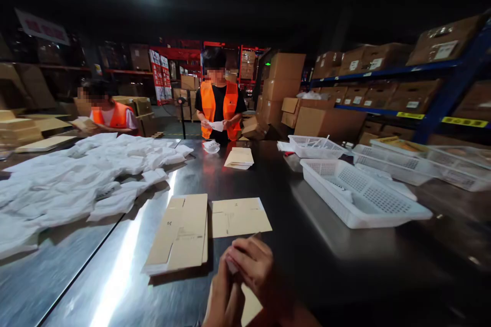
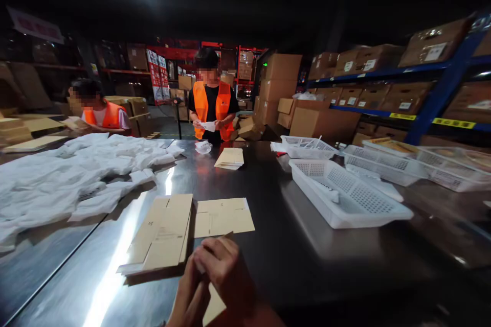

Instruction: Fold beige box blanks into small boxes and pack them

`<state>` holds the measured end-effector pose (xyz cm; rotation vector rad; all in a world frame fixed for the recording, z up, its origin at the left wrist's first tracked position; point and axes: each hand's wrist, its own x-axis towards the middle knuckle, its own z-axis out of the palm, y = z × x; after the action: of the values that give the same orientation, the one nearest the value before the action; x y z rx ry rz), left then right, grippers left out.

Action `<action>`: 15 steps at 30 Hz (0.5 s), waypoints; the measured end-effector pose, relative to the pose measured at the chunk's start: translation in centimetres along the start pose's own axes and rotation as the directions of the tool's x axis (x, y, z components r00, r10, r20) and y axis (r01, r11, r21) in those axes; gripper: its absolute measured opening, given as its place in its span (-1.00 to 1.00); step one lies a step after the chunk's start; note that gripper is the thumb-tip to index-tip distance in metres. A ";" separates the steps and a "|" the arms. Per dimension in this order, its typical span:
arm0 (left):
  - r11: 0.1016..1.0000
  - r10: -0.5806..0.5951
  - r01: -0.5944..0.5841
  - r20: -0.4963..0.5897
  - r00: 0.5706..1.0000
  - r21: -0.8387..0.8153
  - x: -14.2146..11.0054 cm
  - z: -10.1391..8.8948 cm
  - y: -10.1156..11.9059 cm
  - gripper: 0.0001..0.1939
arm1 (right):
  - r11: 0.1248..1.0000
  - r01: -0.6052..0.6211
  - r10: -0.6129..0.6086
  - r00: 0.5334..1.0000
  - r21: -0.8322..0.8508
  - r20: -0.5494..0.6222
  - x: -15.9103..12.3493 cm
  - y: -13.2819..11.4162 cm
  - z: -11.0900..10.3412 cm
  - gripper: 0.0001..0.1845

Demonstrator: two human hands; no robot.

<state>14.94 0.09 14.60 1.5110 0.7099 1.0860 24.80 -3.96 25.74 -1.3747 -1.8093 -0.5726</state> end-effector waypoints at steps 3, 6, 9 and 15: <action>0.999 0.002 -0.001 -0.018 1.000 0.052 -0.2 -0.2 -0.4 -0.34 | 0.988 0.140 -0.142 0.990 -0.067 -0.022 -0.2 -0.1 0.5 -0.74; 0.987 0.023 -0.017 -0.040 0.999 0.162 -0.5 -0.9 -0.4 -0.30 | 0.981 0.178 -0.180 0.983 -0.082 -0.017 -0.3 -0.6 0.8 -0.72; 0.966 0.058 -0.042 -0.056 0.997 0.255 -0.9 -1.4 0.2 -0.35 | 0.989 0.140 -0.140 0.990 -0.046 0.014 -0.4 -1.4 1.0 -0.67; 0.988 0.096 -0.088 -0.053 0.994 0.124 -1.4 -2.1 0.7 -0.43 | 0.983 -0.074 0.081 0.996 0.165 -0.035 -0.4 -2.7 1.9 -0.76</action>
<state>12.38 -0.37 14.88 1.6345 0.7648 1.1786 21.74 -3.62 24.57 -1.3058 -1.7211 -0.3990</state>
